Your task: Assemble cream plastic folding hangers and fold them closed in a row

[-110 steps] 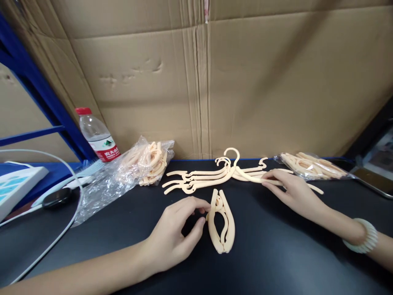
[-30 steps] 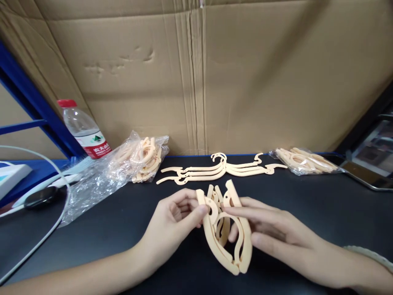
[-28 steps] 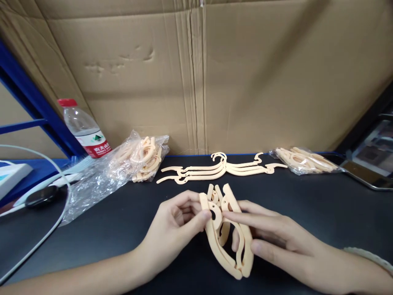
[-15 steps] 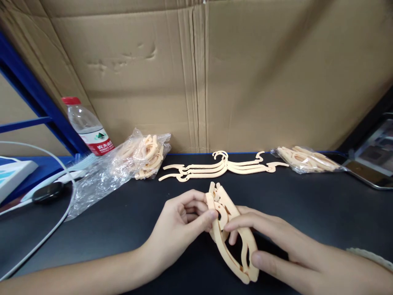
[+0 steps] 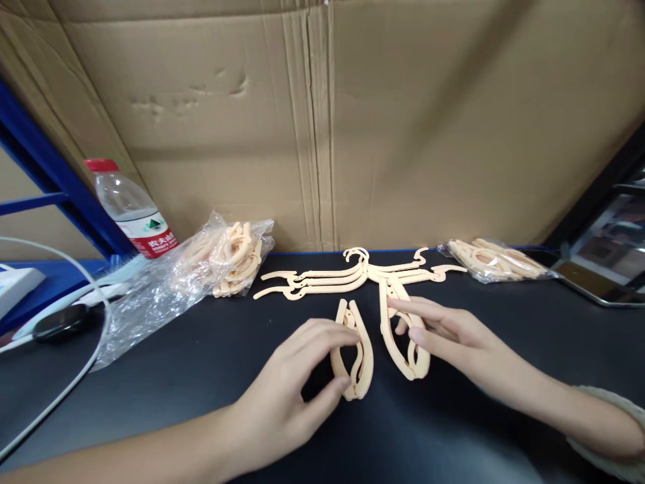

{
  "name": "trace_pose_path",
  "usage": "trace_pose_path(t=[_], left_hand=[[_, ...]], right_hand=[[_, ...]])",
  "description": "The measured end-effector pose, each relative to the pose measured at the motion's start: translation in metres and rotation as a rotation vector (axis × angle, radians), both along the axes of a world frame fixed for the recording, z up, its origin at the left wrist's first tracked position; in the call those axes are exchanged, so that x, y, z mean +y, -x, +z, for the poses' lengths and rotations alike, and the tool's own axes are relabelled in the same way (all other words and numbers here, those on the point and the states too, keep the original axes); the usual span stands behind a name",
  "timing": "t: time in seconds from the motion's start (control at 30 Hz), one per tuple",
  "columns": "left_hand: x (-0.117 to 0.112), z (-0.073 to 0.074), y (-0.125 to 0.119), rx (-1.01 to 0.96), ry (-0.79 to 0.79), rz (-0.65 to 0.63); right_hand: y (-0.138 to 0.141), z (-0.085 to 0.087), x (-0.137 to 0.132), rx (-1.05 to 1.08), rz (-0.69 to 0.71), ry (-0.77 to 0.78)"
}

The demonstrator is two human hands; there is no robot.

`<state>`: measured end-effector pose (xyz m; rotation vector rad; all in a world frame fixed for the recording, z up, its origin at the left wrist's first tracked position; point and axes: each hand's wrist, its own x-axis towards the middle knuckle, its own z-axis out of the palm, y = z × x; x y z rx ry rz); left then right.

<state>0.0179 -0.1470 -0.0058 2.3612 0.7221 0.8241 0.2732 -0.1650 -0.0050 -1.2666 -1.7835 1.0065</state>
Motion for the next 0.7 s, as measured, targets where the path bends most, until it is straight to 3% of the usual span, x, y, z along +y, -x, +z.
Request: trace_pose_path(t=[0.13,0.3,0.7], left_hand=[[-0.0062,0.0005,0.0009,0.221,-0.167,-0.076],[-0.0086,0.0012,-0.0005,0.331,-0.237,-0.107],[-0.0008,-0.0046,0.0012,0.330,-0.287,-0.079]], right_hand=[[-0.0025,-0.0071,-0.0003,-0.307,0.000,-0.168],[-0.0034,-0.0054,-0.0048,-0.545,0.043,-0.235],[-0.0014,-0.0079,-0.0032,-0.542,0.210,-0.372]])
